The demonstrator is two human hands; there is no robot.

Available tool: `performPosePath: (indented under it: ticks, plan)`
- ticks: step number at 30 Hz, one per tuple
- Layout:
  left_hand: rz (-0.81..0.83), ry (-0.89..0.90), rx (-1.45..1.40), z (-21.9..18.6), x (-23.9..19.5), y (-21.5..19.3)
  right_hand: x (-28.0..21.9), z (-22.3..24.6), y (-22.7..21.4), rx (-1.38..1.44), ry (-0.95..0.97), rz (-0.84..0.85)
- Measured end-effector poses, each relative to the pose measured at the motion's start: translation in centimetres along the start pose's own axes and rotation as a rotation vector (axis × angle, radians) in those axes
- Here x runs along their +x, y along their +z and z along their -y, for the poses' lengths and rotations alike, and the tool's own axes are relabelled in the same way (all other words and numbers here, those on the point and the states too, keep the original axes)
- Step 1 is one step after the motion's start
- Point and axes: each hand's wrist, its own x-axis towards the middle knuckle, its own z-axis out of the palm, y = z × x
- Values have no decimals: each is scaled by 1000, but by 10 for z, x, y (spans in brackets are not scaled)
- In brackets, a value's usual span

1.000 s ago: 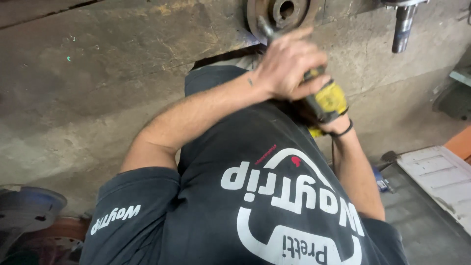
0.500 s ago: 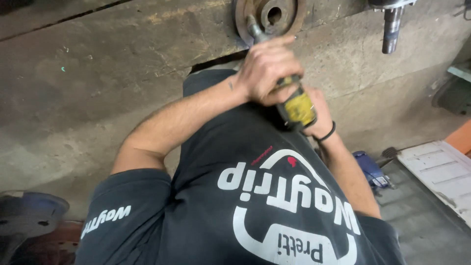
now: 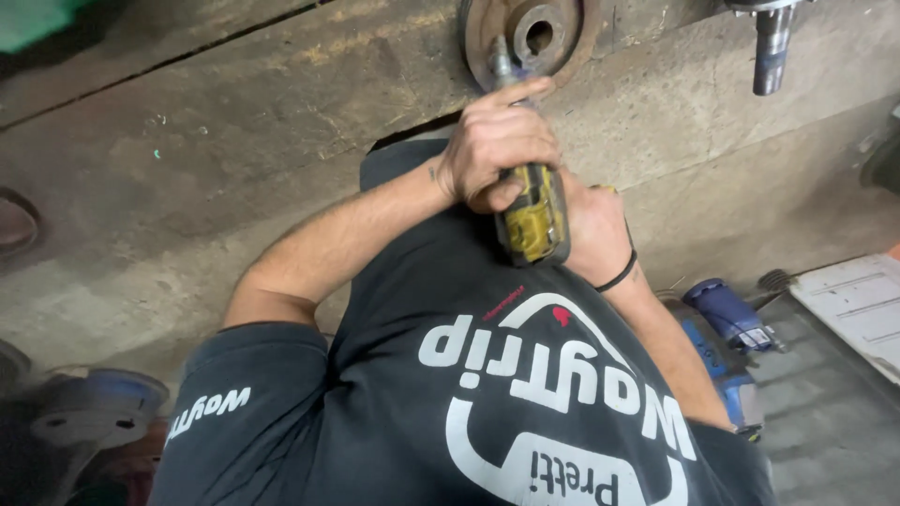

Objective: Use an impact driver to remove a pulley or collar component from the shaft of an electric motor.

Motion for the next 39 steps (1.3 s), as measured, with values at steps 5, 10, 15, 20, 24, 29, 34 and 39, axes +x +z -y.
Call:
performPosePath:
  ticks: [5,10,15,20,24,29,34,39]
  plan:
    - [10,10,0,9,11,-4,5,-14,8,30,-48,-30]
    - [35,-34,96,0,9,8,2,-36,8,81,-110,43]
    - [18,-65,64,-1,8,6,0,-39,11,73,-121,24]
    - [17,-39,79,1,13,4,7,-34,5,40,-120,19]
    - [-16,-58,63,-4,5,25,-7,-47,1,60,-94,63]
    - [-21,-84,82,-1,19,13,6,-50,-3,96,-83,98]
    - [-11,-83,136,-7,10,22,1,-61,4,105,-136,63]
    - [-46,-100,176,-6,9,29,6,-62,-6,91,-162,119]
